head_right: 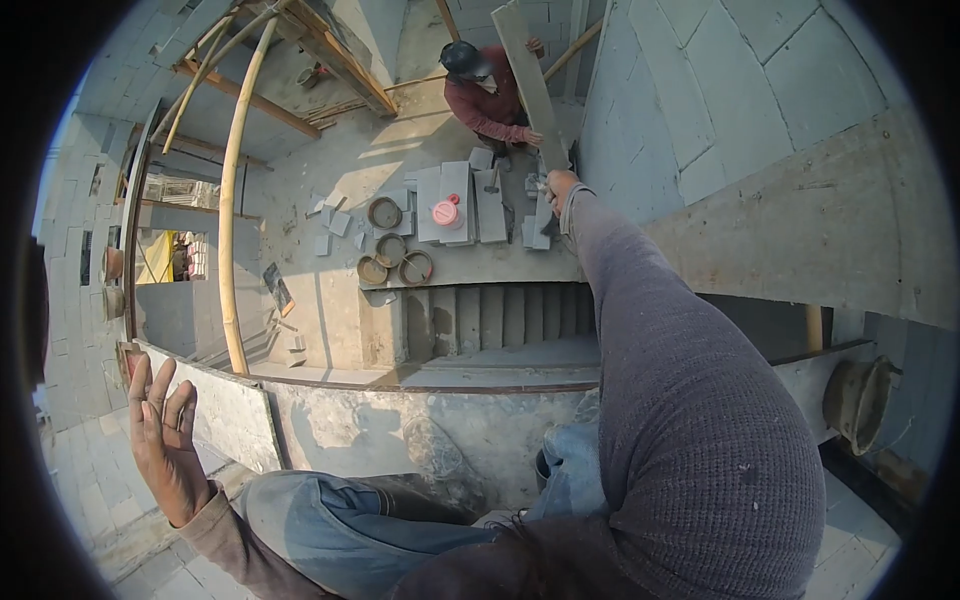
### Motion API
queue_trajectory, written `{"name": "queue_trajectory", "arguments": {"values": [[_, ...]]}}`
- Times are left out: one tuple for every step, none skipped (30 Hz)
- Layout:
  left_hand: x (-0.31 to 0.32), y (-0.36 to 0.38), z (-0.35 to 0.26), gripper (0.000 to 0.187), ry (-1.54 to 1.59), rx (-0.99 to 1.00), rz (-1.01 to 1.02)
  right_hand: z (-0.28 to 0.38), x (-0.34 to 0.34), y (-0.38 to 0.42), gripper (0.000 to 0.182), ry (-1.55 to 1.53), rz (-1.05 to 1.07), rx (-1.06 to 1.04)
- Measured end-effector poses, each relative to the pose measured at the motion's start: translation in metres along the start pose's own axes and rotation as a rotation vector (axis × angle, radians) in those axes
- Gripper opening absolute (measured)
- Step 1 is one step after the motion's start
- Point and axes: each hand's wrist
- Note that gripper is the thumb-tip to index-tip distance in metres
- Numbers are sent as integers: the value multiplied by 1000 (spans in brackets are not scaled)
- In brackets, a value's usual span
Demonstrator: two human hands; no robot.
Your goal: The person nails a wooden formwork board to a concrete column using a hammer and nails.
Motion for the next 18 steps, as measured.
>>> {"name": "queue_trajectory", "arguments": {"values": [[-1, 0, 0, 64, -5, 1, -8, 1, 0, 3, 13, 5, 8, -1], [-2, 1, 1, 64, -13, 7, 2, 0, -1, 7, 14, -5, -8, -14], [-4, 1, 1, 65, -23, 16, 7, 1, 2, 14, 15, -13, -19, -31], [-5, 1, 1, 65, -33, 21, -15, 1, 4, 16, 15, -47, -53, -40], [-5, 2, 0, 64, -41, 11, 18, 1, 7, 19, 16, -76, -81, -51], [-6, 3, -1, 63, -52, -1, 43, 5, 4, 15, 16, -71, -39, -22], [-2, 6, -5, 61, -98, 3, 87, 7, 5, 19, 17, -59, 7, 9], [3, 8, -9, 59, -148, 5, 122, 7, 7, 24, 16, -59, -55, -30], [6, 9, -11, 56, -170, 17, 216, 7, 2, 11, 16, -32, -39, -10], [7, 11, -11, 54, -200, 19, 301, 10, 1, 17, 15, -66, -12, 14], [9, 17, -4, 54, -241, 4, 362, 10, 1, 20, 16, -77, -8, -55], [14, 18, -11, 53, -421, 131, 516, 13, 2, 35, 18, -112, 80, 25], [17, 23, -8, 56, -550, 249, 618, 10, -1, 17, 12, -97, 50, -55], [25, 33, -8, 61, -642, 220, 725, 11, -7, 1, 11, -71, 102, -59], [34, 40, -14, 69, -718, 220, 843, 11, -7, -5, 11, -71, 53, -30], [42, 46, -15, 73, -714, 217, 958, 11, -12, -15, 10, -47, 60, -53], [50, 50, -16, 77, -700, 217, 1079, 12, -18, -25, 12, -26, 136, -27], [60, 60, -10, 79, -687, 279, 1109, 10, -14, -9, 13, -27, 132, -88]]}}
Point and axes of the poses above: each hand's wrist, its own y-axis away from the middle knuckle, its own x-axis out of the palm, z = x × y, and after that the axes turned 5 degrees about x, right-handed
